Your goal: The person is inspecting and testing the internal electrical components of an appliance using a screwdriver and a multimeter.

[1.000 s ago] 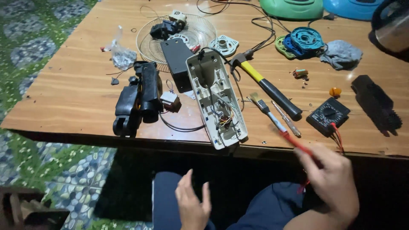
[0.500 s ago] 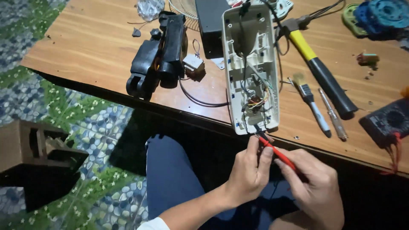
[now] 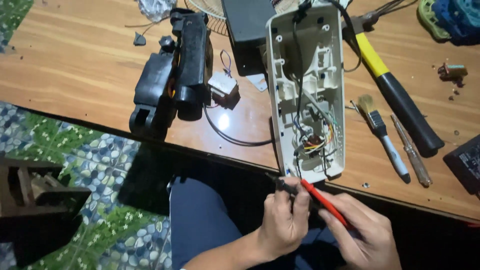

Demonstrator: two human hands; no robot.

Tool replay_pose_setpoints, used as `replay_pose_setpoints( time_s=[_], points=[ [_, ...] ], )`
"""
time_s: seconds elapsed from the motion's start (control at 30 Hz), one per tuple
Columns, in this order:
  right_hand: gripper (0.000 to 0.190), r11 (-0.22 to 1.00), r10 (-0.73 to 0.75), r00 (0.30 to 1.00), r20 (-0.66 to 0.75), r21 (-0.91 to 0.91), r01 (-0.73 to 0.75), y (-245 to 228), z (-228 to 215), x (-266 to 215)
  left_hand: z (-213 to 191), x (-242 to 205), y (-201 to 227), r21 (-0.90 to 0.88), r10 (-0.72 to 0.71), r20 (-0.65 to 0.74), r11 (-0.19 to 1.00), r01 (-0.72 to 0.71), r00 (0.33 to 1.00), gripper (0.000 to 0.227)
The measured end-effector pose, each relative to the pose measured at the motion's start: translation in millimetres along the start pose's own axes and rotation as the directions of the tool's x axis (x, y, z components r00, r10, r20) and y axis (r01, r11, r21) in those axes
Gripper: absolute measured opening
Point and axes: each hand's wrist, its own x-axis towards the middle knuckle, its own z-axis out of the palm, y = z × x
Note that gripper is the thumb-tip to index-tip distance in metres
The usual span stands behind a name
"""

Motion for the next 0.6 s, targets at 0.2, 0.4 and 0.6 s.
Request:
replay_pose_setpoints(
  time_s=[0.2, 0.4, 0.6],
  points=[
    [0.020, 0.998, -0.043, 0.999, -0.023, 0.040, 0.044, 11.2, 4.4, 1.5, -0.5, 7.2, 5.8, -0.449, -0.266, -0.084, 0.870, 0.202, 0.960, 0.033],
    [0.019, 0.992, 0.097, 0.993, -0.065, 0.083, -0.092, 7.5, 5.1, -5.7, -0.3, 6.5, 5.9, -0.433, -0.310, -0.168, 0.876, 0.213, 0.936, 0.032],
    [0.021, 0.997, 0.031, 0.993, -0.110, 0.069, -0.023, 3.1, -3.2, -14.2, 3.3, 0.5, 14.4, -0.495, -0.334, -0.149, 0.840, 0.222, 0.931, 0.030]
  ],
)
